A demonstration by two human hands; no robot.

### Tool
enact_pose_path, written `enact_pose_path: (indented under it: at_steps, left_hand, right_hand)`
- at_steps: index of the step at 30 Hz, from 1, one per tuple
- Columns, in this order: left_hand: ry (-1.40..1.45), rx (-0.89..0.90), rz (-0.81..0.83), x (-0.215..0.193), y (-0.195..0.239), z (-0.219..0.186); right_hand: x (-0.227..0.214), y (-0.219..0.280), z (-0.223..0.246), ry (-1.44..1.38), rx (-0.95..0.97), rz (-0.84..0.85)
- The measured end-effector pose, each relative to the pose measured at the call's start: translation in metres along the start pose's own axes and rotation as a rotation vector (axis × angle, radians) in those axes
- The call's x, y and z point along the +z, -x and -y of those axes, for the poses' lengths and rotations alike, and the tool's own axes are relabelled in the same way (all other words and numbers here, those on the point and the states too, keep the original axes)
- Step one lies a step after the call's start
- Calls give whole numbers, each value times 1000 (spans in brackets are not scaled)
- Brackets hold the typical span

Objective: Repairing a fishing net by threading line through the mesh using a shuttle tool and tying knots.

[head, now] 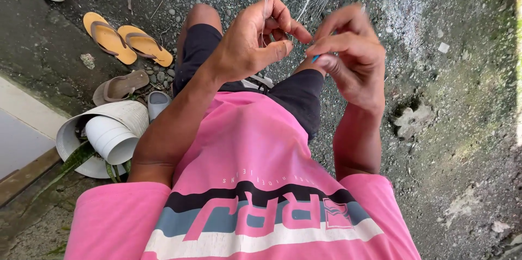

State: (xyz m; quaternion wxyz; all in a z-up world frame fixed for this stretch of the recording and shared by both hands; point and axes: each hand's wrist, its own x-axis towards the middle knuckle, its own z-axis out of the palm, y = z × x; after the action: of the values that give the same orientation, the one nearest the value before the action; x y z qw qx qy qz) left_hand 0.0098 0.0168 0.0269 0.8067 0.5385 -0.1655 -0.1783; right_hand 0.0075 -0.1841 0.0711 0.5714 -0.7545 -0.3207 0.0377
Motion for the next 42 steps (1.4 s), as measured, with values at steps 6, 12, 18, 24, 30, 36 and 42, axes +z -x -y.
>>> enact_pose_path:
  at_steps: [6, 12, 18, 24, 30, 36, 42]
  left_hand:
    - [-45, -32, -60, 6, -2, -2]
    - [-18, -23, -117, 10, -3, 0]
    - [-36, -28, -125, 12, -2, -4]
    - [-28, -22, -136, 12, -3, -4]
    - [-15, -18, -190, 14, -5, -1]
    - [11, -16, -199, 12, -4, -2]
    - [-56, -4, -205, 10, -4, -2]
  right_hand:
    - [-14, -11, 17, -441, -313, -260]
    - [-15, -13, 58, 681, -21, -67]
    - [-28, -5, 33, 1009, 11, 235]
    - [-16, -13, 26, 663, 25, -67]
    - [-12, -13, 17, 636, -10, -138]
    - [-14, -9, 12, 594, -26, -189]
    - [-18, 6, 4, 597, 5, -211]
